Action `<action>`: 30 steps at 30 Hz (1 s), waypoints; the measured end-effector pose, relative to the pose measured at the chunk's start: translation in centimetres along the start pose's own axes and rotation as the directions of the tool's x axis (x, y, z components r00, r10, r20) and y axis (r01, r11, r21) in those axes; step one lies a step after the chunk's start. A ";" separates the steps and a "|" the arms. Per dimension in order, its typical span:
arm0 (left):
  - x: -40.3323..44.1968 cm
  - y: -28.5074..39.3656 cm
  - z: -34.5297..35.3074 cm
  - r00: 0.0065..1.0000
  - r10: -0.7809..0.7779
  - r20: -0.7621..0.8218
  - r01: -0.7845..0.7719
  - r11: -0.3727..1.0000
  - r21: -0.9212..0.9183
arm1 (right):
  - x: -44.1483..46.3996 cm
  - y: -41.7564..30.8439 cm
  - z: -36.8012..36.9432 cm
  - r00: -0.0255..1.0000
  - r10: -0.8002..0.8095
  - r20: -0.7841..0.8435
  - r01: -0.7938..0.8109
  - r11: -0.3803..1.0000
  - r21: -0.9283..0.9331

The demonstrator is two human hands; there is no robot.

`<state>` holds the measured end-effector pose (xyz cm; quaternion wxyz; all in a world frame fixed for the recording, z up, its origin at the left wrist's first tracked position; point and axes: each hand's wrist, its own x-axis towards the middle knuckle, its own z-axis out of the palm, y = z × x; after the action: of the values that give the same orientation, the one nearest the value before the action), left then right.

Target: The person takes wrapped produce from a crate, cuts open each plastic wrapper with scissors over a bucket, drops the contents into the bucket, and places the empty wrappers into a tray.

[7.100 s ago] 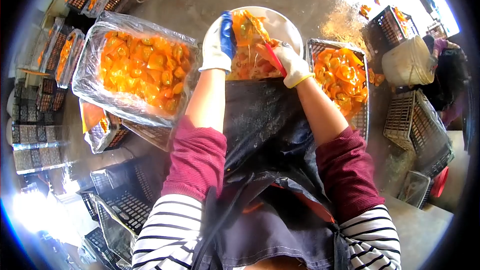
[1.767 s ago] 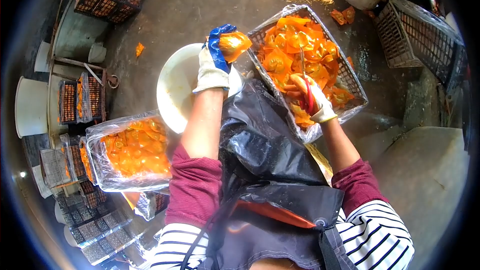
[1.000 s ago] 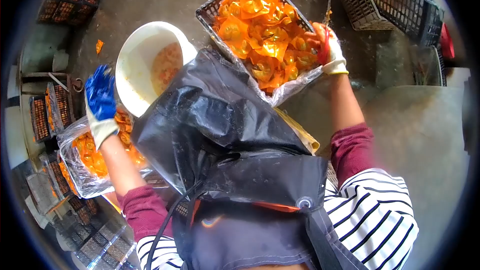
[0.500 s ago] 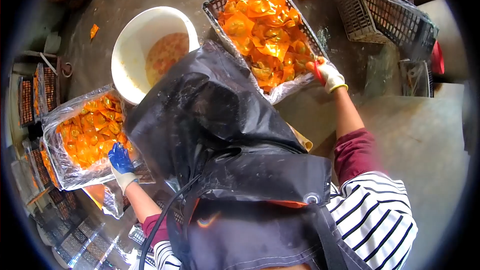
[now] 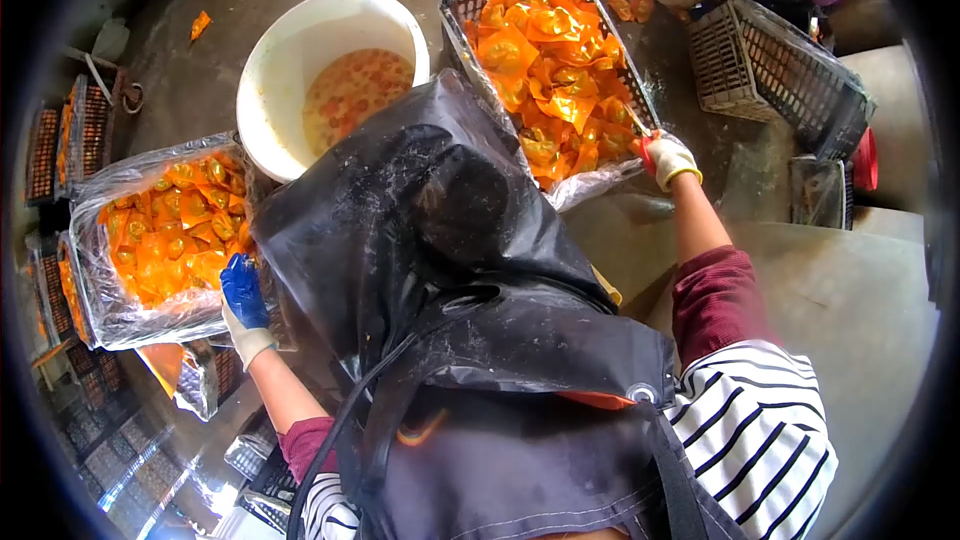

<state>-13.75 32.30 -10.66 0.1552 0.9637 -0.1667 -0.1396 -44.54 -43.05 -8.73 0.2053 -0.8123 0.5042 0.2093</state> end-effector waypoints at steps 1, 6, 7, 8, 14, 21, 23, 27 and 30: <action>0.0 0.2 0.0 0.999 0.005 0.052 -0.013 0.988 0.157 | 0.1 0.5 0.4 0.999 -0.025 -0.037 0.023 0.997 -0.070; 0.2 8.3 -3.4 0.906 -0.278 0.319 -0.047 0.682 0.729 | -0.9 -0.8 -0.9 1.000 -0.013 0.019 0.018 0.956 -0.291; 0.4 9.9 -4.1 0.880 -0.325 0.345 -0.038 0.677 0.735 | -0.7 -1.5 -1.1 0.998 0.004 0.067 0.021 0.929 -0.370; 0.5 12.7 -5.0 0.856 -0.363 0.368 -0.046 0.655 0.755 | -0.5 -2.2 -1.3 0.993 0.023 0.114 0.030 0.895 -0.446; -0.1 10.5 -4.3 0.901 -0.259 0.348 -0.061 0.719 0.693 | -1.7 -8.5 -3.6 0.942 0.173 0.287 0.038 0.796 -0.604; -0.3 1.7 -1.2 0.964 -0.146 0.222 -0.005 0.825 0.565 | 1.2 -6.8 -1.5 0.956 0.058 0.288 0.139 0.774 -0.618; -0.5 2.1 -1.3 0.969 -0.141 0.202 0.018 0.860 0.511 | 3.7 -3.9 -0.4 0.962 -0.025 0.270 0.189 0.775 -0.603; 0.1 9.5 -3.3 0.923 -0.231 0.307 -0.160 0.494 0.855 | 3.7 -1.3 -1.1 0.994 -0.005 0.107 0.052 0.896 -0.441; -0.7 6.7 -2.6 0.985 0.089 0.148 -0.173 0.462 0.870 | 2.7 -0.4 -0.4 0.999 0.010 0.047 0.002 0.969 -0.245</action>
<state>-15.44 27.19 -5.78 -0.3578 0.8842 -0.2939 -0.0613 -43.04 -45.07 -9.84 0.1148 -0.8253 0.4710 0.2896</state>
